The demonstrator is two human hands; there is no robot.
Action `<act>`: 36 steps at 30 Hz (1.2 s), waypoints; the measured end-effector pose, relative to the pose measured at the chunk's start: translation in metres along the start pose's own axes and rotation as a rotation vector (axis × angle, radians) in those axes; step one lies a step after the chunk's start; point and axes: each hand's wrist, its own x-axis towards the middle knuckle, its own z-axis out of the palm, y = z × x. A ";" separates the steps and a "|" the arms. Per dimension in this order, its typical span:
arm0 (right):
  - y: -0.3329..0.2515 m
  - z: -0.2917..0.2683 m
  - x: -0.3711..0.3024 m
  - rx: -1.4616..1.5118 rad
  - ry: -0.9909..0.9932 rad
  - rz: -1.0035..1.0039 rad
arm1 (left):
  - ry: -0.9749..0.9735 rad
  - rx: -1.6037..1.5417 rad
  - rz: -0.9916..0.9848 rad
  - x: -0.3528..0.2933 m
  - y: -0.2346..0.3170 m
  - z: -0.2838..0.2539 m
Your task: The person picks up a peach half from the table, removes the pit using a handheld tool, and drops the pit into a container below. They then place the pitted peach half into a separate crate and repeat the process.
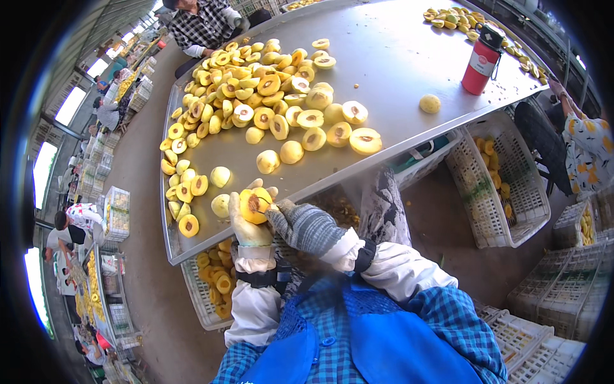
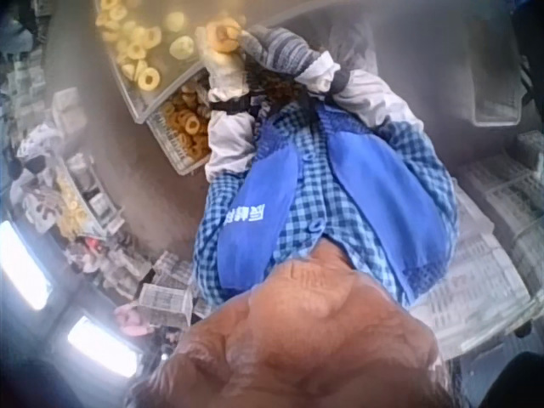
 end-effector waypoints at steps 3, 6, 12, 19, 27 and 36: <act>0.020 0.010 -0.001 -0.261 -0.080 0.004 | -0.042 -0.016 0.038 0.000 -0.017 -0.006; 0.016 0.011 -0.001 -0.199 -0.071 0.077 | -0.058 -0.082 0.065 0.007 -0.032 -0.019; 0.016 0.017 -0.007 -0.033 -0.073 0.261 | 0.206 0.036 0.207 0.009 -0.045 -0.016; 0.028 0.004 -0.019 0.414 -0.165 0.073 | 0.196 0.144 0.200 -0.010 -0.039 0.011; 0.057 -0.015 -0.028 0.390 -0.432 0.164 | -0.108 0.759 0.215 -0.020 -0.028 0.006; 0.052 0.022 -0.045 0.851 -0.283 0.117 | 0.020 -0.076 -0.044 -0.017 -0.038 -0.001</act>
